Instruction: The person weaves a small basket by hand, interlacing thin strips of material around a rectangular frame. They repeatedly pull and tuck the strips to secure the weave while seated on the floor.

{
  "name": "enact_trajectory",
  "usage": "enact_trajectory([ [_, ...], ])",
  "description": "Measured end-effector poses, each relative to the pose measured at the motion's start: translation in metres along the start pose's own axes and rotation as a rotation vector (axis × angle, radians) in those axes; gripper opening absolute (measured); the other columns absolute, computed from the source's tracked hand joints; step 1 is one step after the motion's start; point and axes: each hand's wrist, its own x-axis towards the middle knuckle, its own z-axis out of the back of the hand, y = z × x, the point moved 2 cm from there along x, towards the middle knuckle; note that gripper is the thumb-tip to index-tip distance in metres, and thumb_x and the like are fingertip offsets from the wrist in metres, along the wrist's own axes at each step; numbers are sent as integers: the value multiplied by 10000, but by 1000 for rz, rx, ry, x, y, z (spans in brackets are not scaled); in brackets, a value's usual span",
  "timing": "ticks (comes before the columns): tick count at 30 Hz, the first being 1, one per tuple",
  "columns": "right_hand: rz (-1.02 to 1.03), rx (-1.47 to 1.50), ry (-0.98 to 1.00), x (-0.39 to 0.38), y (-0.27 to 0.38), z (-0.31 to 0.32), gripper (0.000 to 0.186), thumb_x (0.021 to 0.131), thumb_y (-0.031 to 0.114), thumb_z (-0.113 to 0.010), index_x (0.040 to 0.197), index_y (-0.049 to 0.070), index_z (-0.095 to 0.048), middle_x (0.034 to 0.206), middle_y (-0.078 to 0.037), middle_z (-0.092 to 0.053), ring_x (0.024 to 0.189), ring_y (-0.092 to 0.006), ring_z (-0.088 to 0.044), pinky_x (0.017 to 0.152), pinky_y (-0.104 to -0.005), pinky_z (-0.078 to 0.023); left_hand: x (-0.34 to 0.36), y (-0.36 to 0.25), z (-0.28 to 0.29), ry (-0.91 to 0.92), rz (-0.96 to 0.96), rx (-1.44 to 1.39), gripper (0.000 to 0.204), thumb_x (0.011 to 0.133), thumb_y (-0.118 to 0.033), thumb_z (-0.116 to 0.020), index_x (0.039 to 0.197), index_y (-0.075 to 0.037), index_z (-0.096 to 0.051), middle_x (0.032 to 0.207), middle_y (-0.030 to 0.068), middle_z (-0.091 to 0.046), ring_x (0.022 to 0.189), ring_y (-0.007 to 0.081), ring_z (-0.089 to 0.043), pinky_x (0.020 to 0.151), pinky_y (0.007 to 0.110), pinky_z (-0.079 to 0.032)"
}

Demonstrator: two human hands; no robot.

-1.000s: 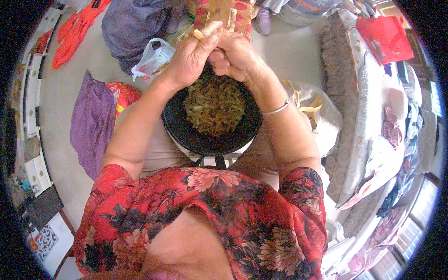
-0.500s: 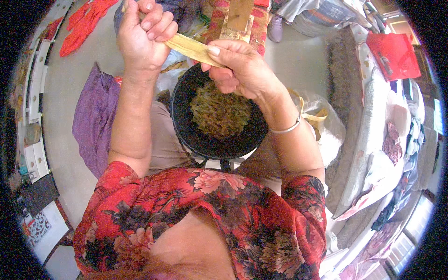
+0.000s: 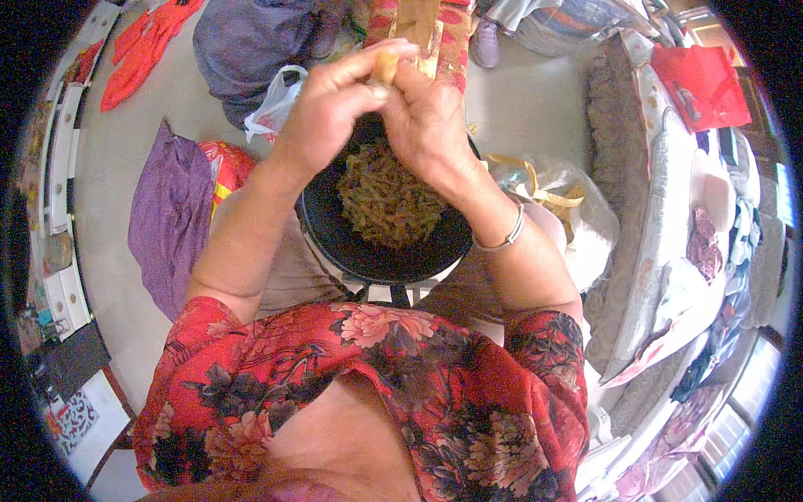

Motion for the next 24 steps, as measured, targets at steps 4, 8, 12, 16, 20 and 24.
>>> enact_trajectory([
  [4, -373, 426, 90, -5, -3, -2, 278, 914, 257, -507, 843, 9, -612, 605, 4, -532, 584, -70, -490, 512, -247, -401, 6, 9, 10, 25, 297, -20, 308, 730, -31, -529, 1018, 48, -606, 968, 90, -628, 871, 149, -600, 762, 271, -481],
  [8, -534, 786, 111, -10, -8, -3, 320, 931, 314, -469, 871, 31, -605, 563, 32, -462, 485, -50, -386, 433, -222, -304, 8, 5, 17, 37, 127, 347, 222, 671, -88, -577, 861, -10, -659, 845, 160, -645, 753, 255, -629, 676, 332, -486],
  [12, -774, 1374, 352, -9, -12, 1, 203, 898, 272, -510, 830, 83, -543, 523, 79, -315, 409, -48, -260, 375, -208, -204, 11, -5, 11, -8, -201, 420, 56, 663, -28, -520, 706, 7, -528, 902, 147, -608, 766, 262, -590, 681, 336, -475],
  [16, -870, 1370, 575, -6, -19, 9, 147, 850, 223, -553, 796, 89, -525, 540, 90, -293, 405, -39, -238, 356, -195, -175, 5, -9, 7, -47, -326, 538, 59, 683, -58, -492, 649, -14, -475, 779, 209, -590, 679, 384, -574, 600, 405, -472],
  [20, -642, 651, 462, 5, -3, 26, 163, 808, 173, -605, 899, 42, -571, 599, 47, -465, 457, -43, -362, 392, -191, -269, 1, -7, 8, -65, -169, 528, 62, 705, -71, -490, 667, -30, -461, 599, 147, -506, 530, 281, -519, 495, 372, -409],
  [24, -393, 535, 308, 0, -4, 22, 176, 785, 141, -657, 910, 25, -609, 663, 5, -559, 493, -53, -429, 416, -195, -312, -4, -1, 5, -5, 344, 39, 82, 705, -90, -510, 685, -25, -465, 552, 103, -487, 488, 166, -483, 476, 331, -379],
])
